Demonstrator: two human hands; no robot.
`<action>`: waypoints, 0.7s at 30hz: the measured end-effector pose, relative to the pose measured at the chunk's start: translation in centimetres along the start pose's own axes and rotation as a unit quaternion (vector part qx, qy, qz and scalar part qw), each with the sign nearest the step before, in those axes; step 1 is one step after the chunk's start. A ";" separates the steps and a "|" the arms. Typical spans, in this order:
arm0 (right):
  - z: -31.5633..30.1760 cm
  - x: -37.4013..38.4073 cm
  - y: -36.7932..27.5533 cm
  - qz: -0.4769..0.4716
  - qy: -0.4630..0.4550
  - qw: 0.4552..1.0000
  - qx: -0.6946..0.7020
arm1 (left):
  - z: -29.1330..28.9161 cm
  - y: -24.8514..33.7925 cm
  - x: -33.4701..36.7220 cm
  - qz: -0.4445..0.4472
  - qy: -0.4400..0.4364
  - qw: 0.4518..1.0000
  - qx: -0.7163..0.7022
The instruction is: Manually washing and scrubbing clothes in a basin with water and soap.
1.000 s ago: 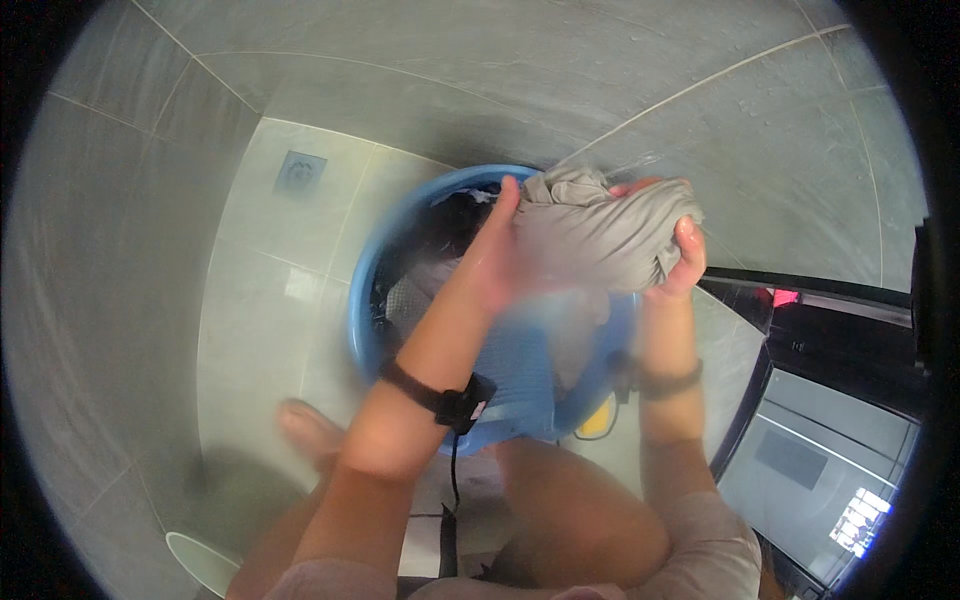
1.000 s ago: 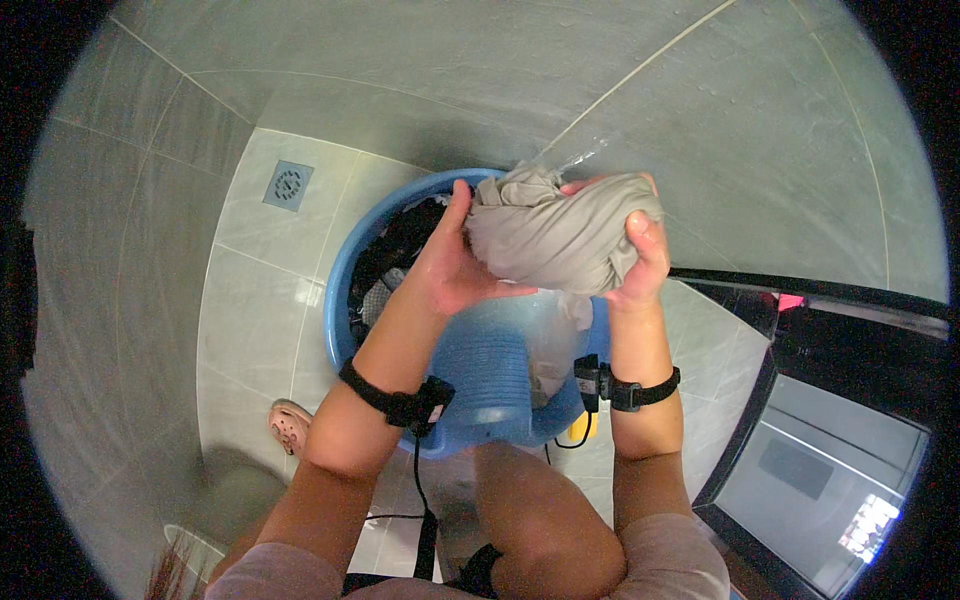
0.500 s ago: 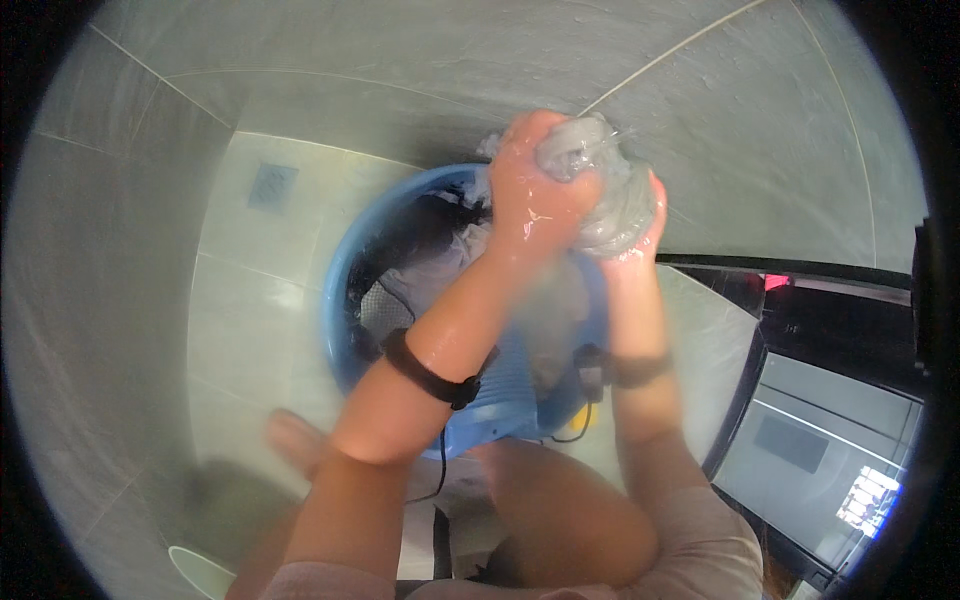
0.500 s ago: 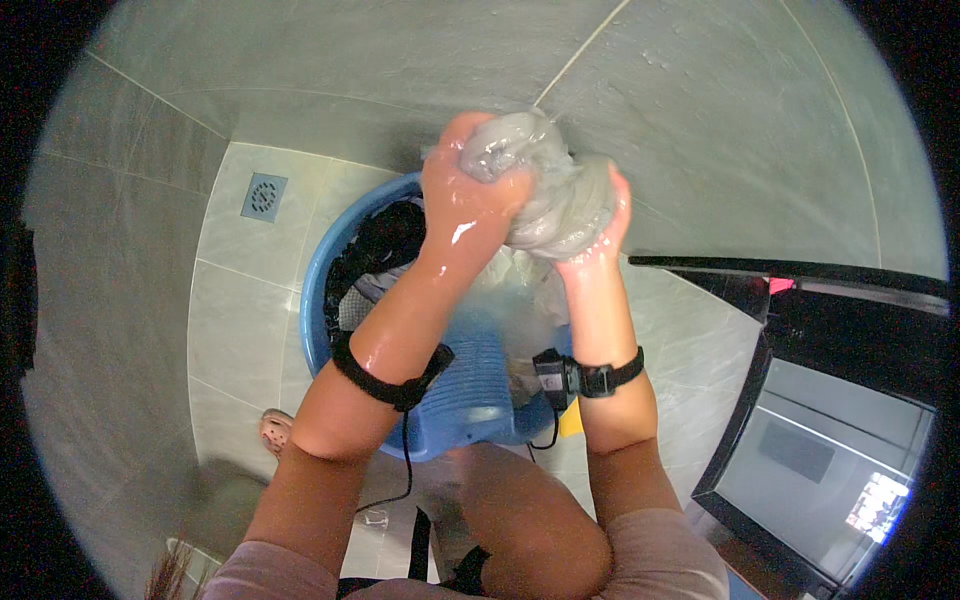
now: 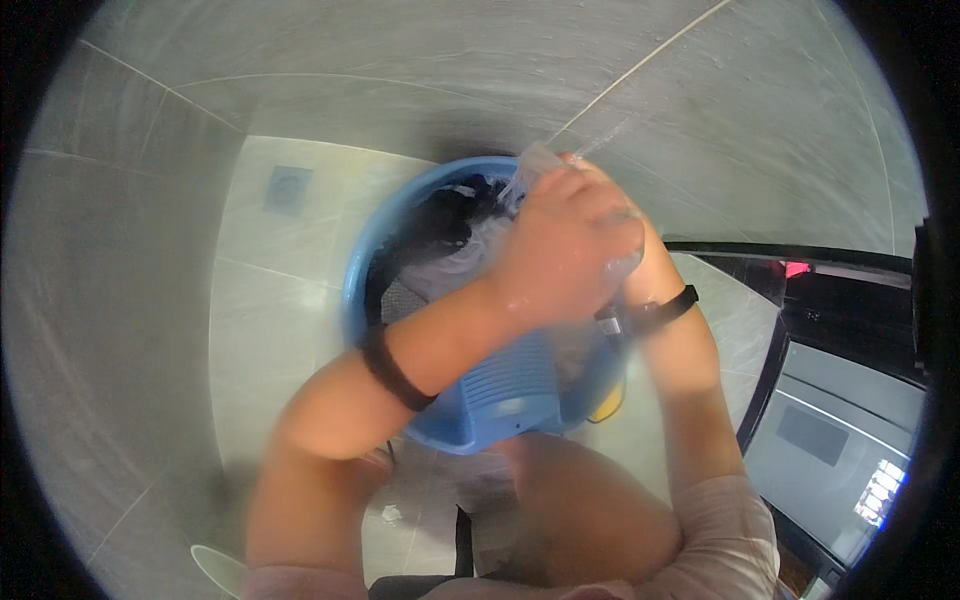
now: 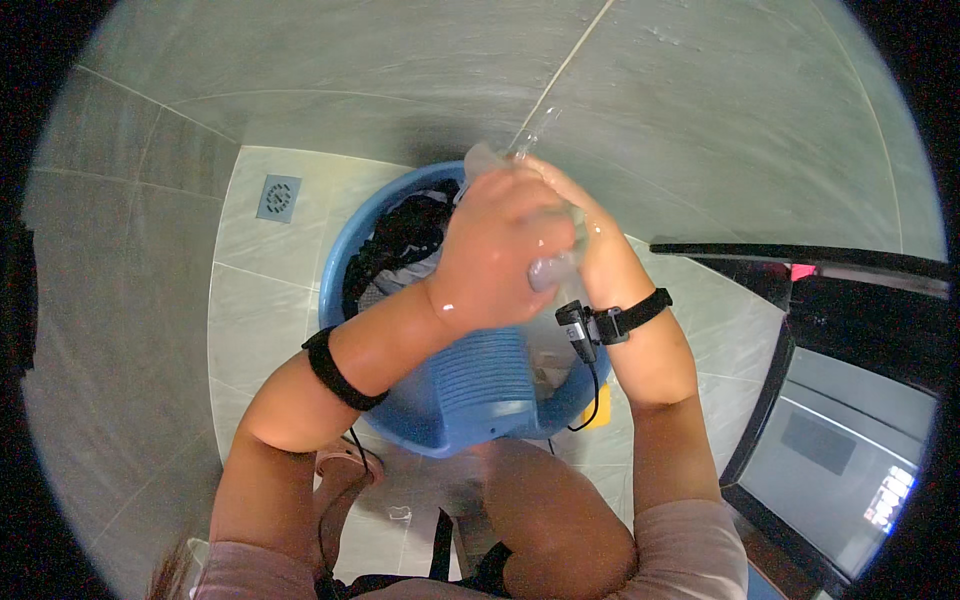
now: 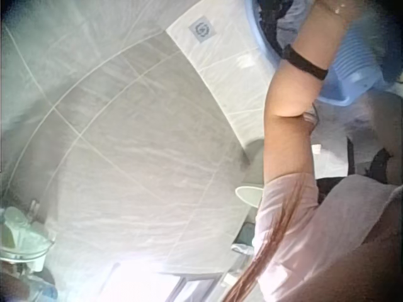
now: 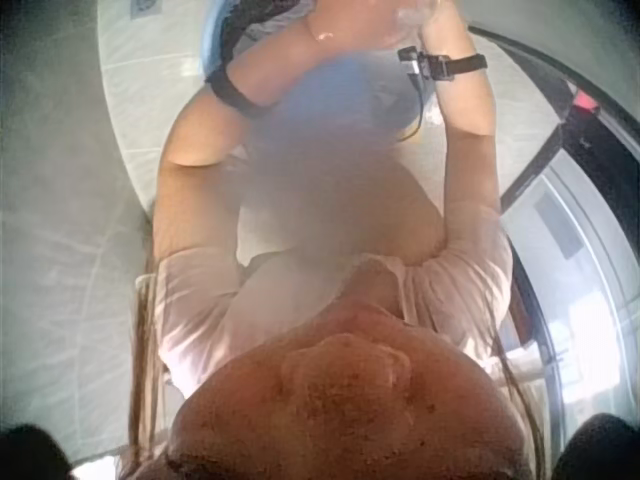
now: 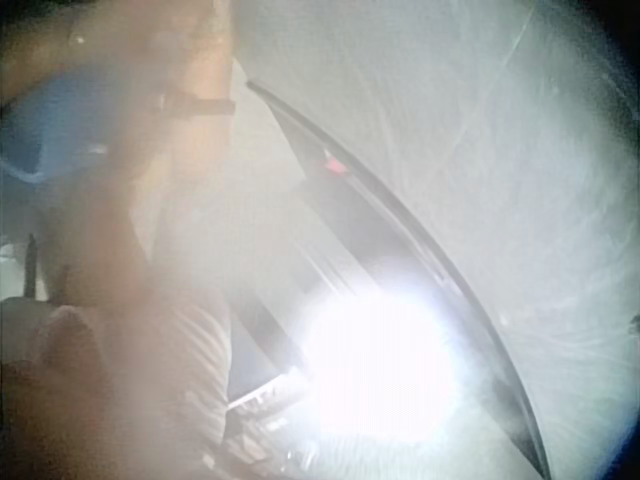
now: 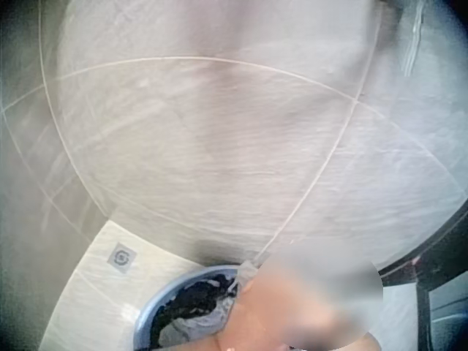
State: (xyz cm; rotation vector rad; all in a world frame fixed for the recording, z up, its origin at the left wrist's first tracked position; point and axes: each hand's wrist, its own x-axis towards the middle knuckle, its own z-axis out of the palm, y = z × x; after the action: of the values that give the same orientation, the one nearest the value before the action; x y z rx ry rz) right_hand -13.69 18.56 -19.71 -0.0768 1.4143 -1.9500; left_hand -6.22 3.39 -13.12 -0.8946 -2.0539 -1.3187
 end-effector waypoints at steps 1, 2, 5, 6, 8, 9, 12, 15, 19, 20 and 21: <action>0.1 0.2 0.4 0.000 -0.002 1.000 0.001 | -0.4 -0.5 0.2 -0.027 0.035 0.999 -0.015; 0.2 0.1 0.9 -0.008 -0.015 0.987 0.161 | -0.8 -1.0 0.3 -0.055 0.070 0.996 -0.030; 2.1 -1.1 1.0 -0.043 -0.034 0.930 0.364 | -2.2 -3.2 0.0 -0.386 0.173 0.885 -0.193; 3.2 -1.8 0.5 -0.075 -0.037 0.909 0.409 | -2.4 -3.9 0.0 -0.387 0.177 0.885 -0.191; 3.7 -3.4 0.4 -0.094 -0.036 0.897 0.430 | -1.7 -4.6 0.3 -0.456 0.272 0.644 -0.551; 3.1 -4.2 1.1 -0.091 -0.021 0.895 0.435 | -1.0 -5.0 -0.2 -0.463 0.258 0.611 -0.588; 3.2 -5.2 0.5 -0.098 0.070 0.923 0.366 | 0.3 -6.5 -1.5 -0.458 0.209 0.619 -0.603; 3.7 -5.8 -0.7 -0.179 0.174 0.958 0.140 | 0.1 -7.4 -2.6 -0.577 0.106 0.735 -0.340; 3.4 -7.1 -1.8 -0.308 0.136 0.888 -0.313 | -2.3 -4.6 -1.4 -0.650 0.137 0.426 -0.615; 4.0 -7.3 -1.7 -0.307 0.139 0.888 -0.312 | -1.7 -4.9 -2.0 -0.651 0.135 0.425 -0.614; 5.8 -7.1 -2.0 -0.335 0.086 0.839 -0.420 | -1.4 -5.3 -2.8 -0.636 0.109 0.414 -0.642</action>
State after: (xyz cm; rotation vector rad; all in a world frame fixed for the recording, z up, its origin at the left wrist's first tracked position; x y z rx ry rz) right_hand -6.92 18.19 -13.21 -0.9303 2.5272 -1.6674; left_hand -8.36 -0.15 -17.67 0.9243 -0.7400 -3.6263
